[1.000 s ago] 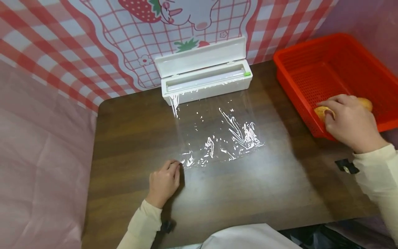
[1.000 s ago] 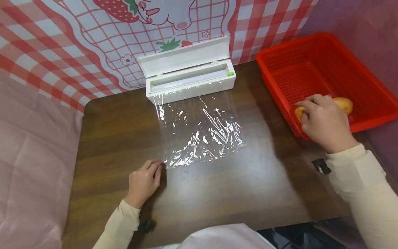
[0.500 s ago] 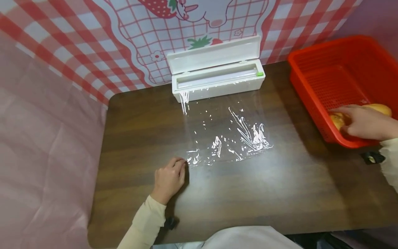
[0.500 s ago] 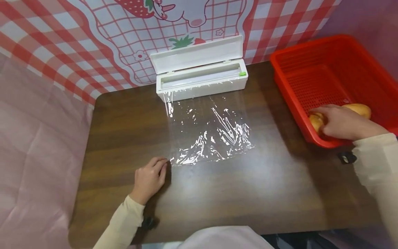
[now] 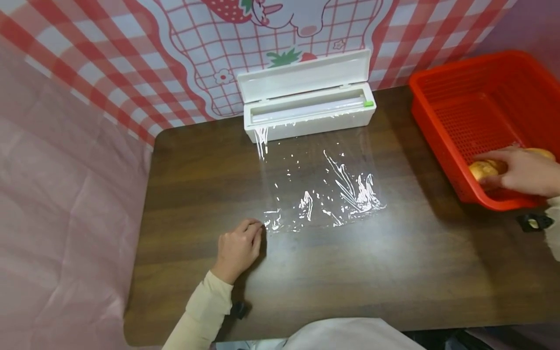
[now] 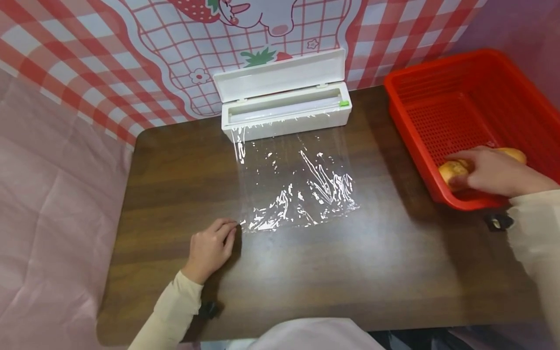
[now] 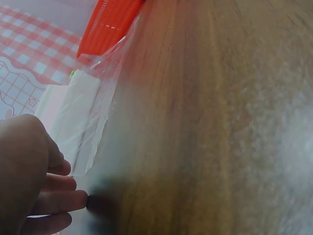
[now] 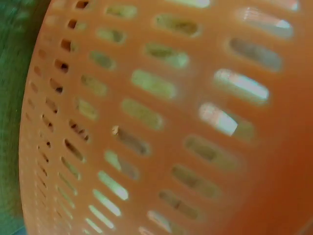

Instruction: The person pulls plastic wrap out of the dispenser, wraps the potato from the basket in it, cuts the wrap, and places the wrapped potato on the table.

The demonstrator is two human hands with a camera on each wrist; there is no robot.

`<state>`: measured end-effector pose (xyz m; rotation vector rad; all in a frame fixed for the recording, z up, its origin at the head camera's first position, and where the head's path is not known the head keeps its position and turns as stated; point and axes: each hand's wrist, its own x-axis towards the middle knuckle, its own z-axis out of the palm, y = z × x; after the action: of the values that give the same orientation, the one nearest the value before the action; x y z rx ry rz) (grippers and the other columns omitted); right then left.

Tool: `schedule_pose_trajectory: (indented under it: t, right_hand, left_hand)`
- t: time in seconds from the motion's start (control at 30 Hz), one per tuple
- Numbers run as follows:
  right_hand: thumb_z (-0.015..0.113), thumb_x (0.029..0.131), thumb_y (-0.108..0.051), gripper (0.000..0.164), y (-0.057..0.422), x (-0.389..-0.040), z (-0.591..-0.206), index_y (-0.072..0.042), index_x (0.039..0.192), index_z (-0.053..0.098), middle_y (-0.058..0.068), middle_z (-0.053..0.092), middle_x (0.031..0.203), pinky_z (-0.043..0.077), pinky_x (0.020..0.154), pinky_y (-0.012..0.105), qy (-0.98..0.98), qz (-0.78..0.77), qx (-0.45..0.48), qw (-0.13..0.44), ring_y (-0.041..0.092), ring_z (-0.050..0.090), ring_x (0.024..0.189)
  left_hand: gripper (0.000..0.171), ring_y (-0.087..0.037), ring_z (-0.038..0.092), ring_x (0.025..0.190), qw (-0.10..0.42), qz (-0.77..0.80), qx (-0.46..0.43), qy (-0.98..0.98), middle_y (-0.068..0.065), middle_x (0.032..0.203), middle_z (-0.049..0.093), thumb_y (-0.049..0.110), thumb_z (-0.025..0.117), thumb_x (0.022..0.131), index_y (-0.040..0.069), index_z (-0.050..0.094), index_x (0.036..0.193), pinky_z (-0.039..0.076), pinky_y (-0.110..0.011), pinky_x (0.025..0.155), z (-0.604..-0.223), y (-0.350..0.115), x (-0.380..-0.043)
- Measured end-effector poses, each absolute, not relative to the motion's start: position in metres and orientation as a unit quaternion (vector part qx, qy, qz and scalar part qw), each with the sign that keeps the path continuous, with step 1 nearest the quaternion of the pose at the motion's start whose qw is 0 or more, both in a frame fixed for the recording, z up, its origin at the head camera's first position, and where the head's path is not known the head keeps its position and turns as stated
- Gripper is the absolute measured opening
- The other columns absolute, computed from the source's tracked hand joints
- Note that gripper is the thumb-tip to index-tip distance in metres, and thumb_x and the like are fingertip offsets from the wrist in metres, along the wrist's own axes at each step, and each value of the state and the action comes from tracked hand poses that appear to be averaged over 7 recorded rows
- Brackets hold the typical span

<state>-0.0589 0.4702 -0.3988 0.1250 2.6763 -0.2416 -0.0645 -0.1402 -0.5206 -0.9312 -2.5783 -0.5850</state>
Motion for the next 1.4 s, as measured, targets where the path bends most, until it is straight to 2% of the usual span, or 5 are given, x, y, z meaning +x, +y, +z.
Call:
schedule_pose_trajectory:
  t: [0.33, 0.67, 0.97, 1.17, 1.4]
  right_hand:
    - [0.083, 0.072, -0.006, 0.071, 0.471, -0.056, -0.404, 0.019, 0.129, 0.049, 0.045, 0.054, 0.116, 0.045, 0.081, 0.063, 0.974, -0.085, 0.016, 0.211, 0.048, 0.057, 0.094]
    - [0.091, 0.073, -0.025, 0.076, 0.471, -0.05, -0.399, 0.014, 0.126, 0.052, 0.044, 0.05, 0.117, 0.038, 0.088, 0.069, 0.986, -0.07, 0.065, 0.133, 0.056, 0.051, 0.103]
    - [0.064, 0.098, -0.039, 0.072, 0.475, -0.048, -0.39, 0.009, 0.146, 0.038, 0.05, 0.038, 0.13, 0.025, 0.098, 0.071, 0.981, -0.113, 0.114, 0.107, 0.064, 0.038, 0.114]
    - [0.059, 0.102, -0.023, 0.063, 0.476, -0.048, -0.389, 0.012, 0.147, 0.033, 0.05, 0.039, 0.128, 0.026, 0.098, 0.07, 0.975, -0.189, 0.097, 0.062, 0.063, 0.037, 0.115]
    - [0.061, 0.101, -0.011, 0.054, 0.471, -0.049, -0.384, 0.006, 0.148, 0.041, 0.044, 0.046, 0.121, 0.031, 0.09, 0.041, 0.98, -0.186, 0.072, 0.004, 0.052, 0.043, 0.105]
  left_hand:
    - [0.009, -0.016, 0.063, 0.05, 0.164, -0.212, -0.326, -0.907, -0.005, 0.094, 0.073, 0.01, 0.071, 0.088, 0.007, 0.077, 0.094, 0.045, -0.029, 0.038, -0.521, -0.141, -0.064]
    - [0.009, -0.016, 0.062, 0.049, 0.162, -0.215, -0.336, -0.902, -0.006, 0.094, 0.073, 0.009, 0.07, 0.088, 0.006, 0.076, 0.094, 0.045, -0.028, 0.038, -0.522, -0.142, -0.066]
    - [0.009, -0.019, 0.065, 0.051, 0.175, -0.22, -0.342, -0.897, -0.005, 0.091, 0.073, 0.012, 0.069, 0.089, 0.006, 0.076, 0.092, 0.047, -0.029, 0.039, -0.524, -0.143, -0.067]
    - [0.008, -0.02, 0.065, 0.052, 0.181, -0.227, -0.342, -0.894, -0.006, 0.091, 0.072, 0.011, 0.07, 0.089, 0.006, 0.076, 0.091, 0.046, -0.03, 0.038, -0.526, -0.143, -0.066]
    - [0.01, -0.022, 0.069, 0.059, 0.181, -0.233, -0.343, -0.892, -0.006, 0.091, 0.073, 0.012, 0.067, 0.089, 0.006, 0.076, 0.091, 0.051, -0.032, 0.042, -0.528, -0.142, -0.066]
